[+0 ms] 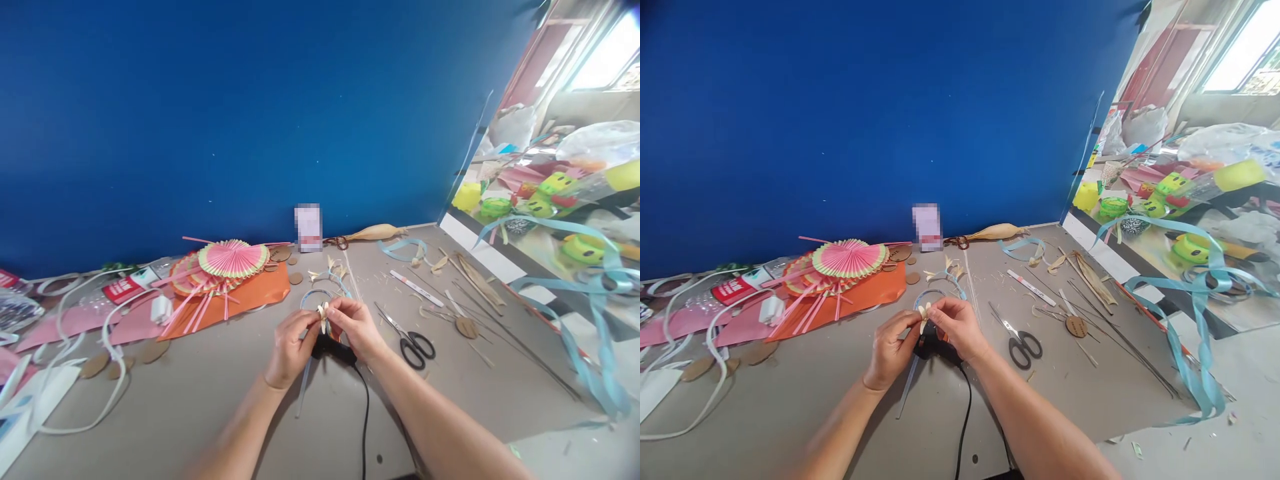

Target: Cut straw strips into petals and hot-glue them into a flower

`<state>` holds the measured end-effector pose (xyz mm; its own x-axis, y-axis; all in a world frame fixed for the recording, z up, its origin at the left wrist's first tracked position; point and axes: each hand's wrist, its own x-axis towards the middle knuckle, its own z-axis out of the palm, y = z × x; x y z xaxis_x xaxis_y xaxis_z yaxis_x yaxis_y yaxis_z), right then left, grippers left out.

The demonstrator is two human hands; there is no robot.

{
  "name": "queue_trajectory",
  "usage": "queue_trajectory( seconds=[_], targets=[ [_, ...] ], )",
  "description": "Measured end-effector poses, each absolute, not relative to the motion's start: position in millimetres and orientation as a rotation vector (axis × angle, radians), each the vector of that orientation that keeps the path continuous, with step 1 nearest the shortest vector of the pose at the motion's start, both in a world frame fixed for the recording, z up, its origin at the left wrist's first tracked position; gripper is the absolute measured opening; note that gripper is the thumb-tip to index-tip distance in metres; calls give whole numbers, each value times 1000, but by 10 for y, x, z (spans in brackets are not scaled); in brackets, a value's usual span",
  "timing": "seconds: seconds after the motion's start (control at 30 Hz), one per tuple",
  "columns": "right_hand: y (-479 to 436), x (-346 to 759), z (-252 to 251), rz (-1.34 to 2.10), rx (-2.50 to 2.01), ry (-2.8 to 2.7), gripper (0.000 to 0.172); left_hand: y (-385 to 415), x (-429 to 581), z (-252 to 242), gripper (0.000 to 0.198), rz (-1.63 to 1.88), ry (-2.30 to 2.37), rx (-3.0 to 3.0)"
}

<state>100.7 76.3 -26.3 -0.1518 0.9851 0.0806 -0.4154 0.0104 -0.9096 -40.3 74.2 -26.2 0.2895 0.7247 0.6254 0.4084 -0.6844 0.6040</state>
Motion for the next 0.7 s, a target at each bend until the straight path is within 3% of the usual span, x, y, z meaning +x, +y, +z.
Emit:
queue_trajectory(
  seconds=[0.4,0.7],
  targets=[
    [715,1020,-116,1711,-620,-842,16,715,-389,-269,10,1328,967,2194],
    [706,1069,-35,1534,-783,-1161,20,728,-422,-234,12,1230,917,2213]
  ],
)
